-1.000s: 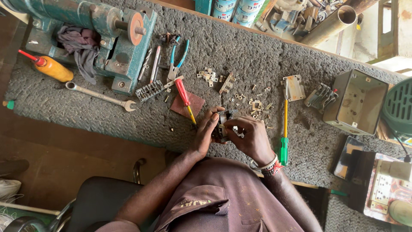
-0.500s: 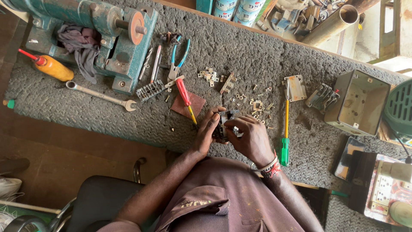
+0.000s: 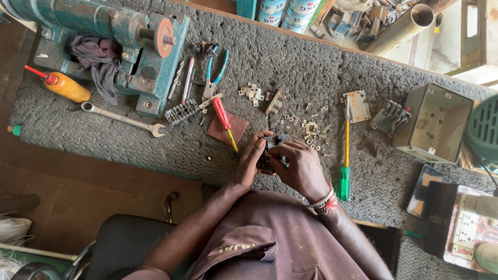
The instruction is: The person assembles a small electrical component on a workbench. They use a red-handled screwdriver to tighten screws and attach a white plastic piece to the black housing. The person repeatedly adjusts and inspects the assembly while handling small metal parts.
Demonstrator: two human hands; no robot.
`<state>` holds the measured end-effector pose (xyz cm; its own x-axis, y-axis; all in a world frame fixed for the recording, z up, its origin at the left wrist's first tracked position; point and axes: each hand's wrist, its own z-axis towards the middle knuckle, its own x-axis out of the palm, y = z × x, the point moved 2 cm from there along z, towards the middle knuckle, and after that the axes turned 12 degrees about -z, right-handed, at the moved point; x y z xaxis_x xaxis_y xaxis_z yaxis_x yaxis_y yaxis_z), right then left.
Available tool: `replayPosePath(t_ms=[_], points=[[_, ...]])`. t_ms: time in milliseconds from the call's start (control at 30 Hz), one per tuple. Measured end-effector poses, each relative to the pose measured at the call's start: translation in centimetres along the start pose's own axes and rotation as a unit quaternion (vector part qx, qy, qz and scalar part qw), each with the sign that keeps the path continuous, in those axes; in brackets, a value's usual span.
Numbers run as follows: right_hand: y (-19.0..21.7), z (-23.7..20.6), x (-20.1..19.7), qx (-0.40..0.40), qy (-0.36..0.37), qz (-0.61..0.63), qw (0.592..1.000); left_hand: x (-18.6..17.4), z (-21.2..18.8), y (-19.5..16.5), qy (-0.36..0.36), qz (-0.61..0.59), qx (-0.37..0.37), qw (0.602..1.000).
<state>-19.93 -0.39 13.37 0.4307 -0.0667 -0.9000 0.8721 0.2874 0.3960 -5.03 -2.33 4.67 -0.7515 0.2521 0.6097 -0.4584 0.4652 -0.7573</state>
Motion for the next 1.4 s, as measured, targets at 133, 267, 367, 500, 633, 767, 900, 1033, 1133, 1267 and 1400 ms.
replayPosePath(t_ms=[133,267,367,500,633,767,900,1033,1133,1267,1400], points=[[0.0,0.2,0.0,-0.005,0.019,0.003,1.000,0.0,0.0,0.0,0.001,-0.006,-0.004,1.000],[0.1,0.2,-0.1,-0.004,0.015,-0.002,1.000,0.0,0.1,0.0,-0.001,-0.001,-0.014,1.000],[0.2,0.3,-0.1,-0.007,0.017,0.000,1.000,-0.1,0.1,0.0,-0.004,0.004,-0.013,1.000],[0.3,0.5,-0.3,-0.001,0.021,0.007,1.000,-0.2,0.0,0.3,-0.001,-0.001,-0.013,1.000],[0.4,0.3,-0.5,0.005,0.021,0.026,0.999,-0.5,0.1,0.7,0.009,-0.024,-0.009,1.000],[-0.8,-0.3,-0.7,0.041,0.006,0.063,0.997,-0.7,0.4,0.9,0.006,-0.042,0.000,0.999],[-5.6,-0.9,-1.7,0.151,-0.040,0.032,0.987,-0.6,0.2,1.0,-0.018,-0.056,0.002,0.998],[-10.7,-2.2,-2.7,0.220,-0.131,-0.132,0.958,-0.5,0.1,1.1,-0.043,-0.062,-0.011,0.997],[-12.7,-3.0,-2.6,0.160,-0.153,-0.188,0.957,-0.3,0.2,1.0,-0.035,-0.087,-0.017,0.995],[-13.6,-3.6,-1.3,0.274,-0.067,-0.180,0.942,-0.1,0.1,0.6,-0.015,-0.063,-0.007,0.998],[-13.2,-3.3,-0.9,0.264,-0.097,-0.189,0.941,0.2,0.0,0.3,-0.018,-0.063,-0.012,0.998]])
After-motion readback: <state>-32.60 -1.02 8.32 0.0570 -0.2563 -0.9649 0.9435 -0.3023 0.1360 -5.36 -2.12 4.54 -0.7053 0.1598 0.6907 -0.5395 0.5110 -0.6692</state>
